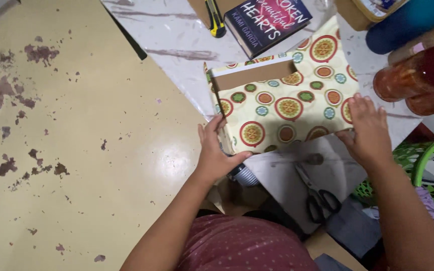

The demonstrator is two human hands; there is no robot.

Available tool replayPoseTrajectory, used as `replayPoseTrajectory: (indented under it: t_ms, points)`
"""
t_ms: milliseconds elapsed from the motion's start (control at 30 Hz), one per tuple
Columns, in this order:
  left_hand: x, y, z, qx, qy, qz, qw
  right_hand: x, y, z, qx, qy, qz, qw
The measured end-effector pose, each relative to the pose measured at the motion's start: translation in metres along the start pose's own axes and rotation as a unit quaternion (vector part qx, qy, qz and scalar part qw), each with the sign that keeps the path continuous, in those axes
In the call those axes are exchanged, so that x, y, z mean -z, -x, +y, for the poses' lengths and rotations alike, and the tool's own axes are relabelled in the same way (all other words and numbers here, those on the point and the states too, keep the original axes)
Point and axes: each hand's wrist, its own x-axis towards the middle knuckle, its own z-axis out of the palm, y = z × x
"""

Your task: Wrapping a cardboard box with decorative patterned paper using scissors and tape.

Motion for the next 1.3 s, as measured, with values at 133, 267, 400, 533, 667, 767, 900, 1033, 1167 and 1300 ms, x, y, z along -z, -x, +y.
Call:
replayPoseTrajectory:
  t_ms: [133, 267, 400, 533, 667, 767, 900, 1033, 1167, 1300]
  points:
    - [-0.001, -0.005, 0.008, 0.03, 0.076, -0.01, 0.997, -0.004, 0.003, 0.007, -0.012, 0.019, -0.011, 1.0]
    - [0.001, -0.006, 0.016, 0.024, 0.083, 0.014, 0.996, 0.005, 0.003, 0.004, -0.009, 0.0, -0.017, 1.0]
    - [0.007, -0.009, 0.017, 0.021, 0.086, -0.024, 0.996, 0.021, -0.003, -0.009, 0.007, 0.156, -0.037, 0.987]
    - [0.005, -0.008, 0.014, -0.011, 0.075, -0.027, 0.997, 0.035, -0.01, -0.071, -0.052, 0.058, -0.024, 0.997]
    - [0.005, -0.008, 0.012, -0.028, 0.08, -0.031, 0.996, 0.035, -0.025, -0.138, 0.258, -0.007, 0.069, 0.964]
    - [0.016, -0.016, 0.026, -0.039, 0.055, -0.037, 0.997, 0.045, -0.028, -0.139, 0.174, -0.106, 0.095, 0.975]
    - [0.017, -0.023, 0.025, -0.037, 0.031, -0.031, 0.998, 0.046, -0.03, -0.094, 0.113, -0.049, 0.102, 0.987]
    - [0.026, -0.065, 0.045, -0.055, 0.072, 0.033, 0.995, 0.028, -0.022, -0.016, -0.3, -0.134, 0.065, 0.942]
    - [0.051, -0.131, 0.037, -0.072, 0.021, 0.112, 0.991, 0.019, -0.002, 0.044, -0.4, -0.428, 0.166, 0.793]
    - [0.075, -0.142, 0.072, 0.054, 0.198, 0.119, 0.971, 0.024, 0.012, 0.041, -0.323, -0.455, 0.22, 0.8]
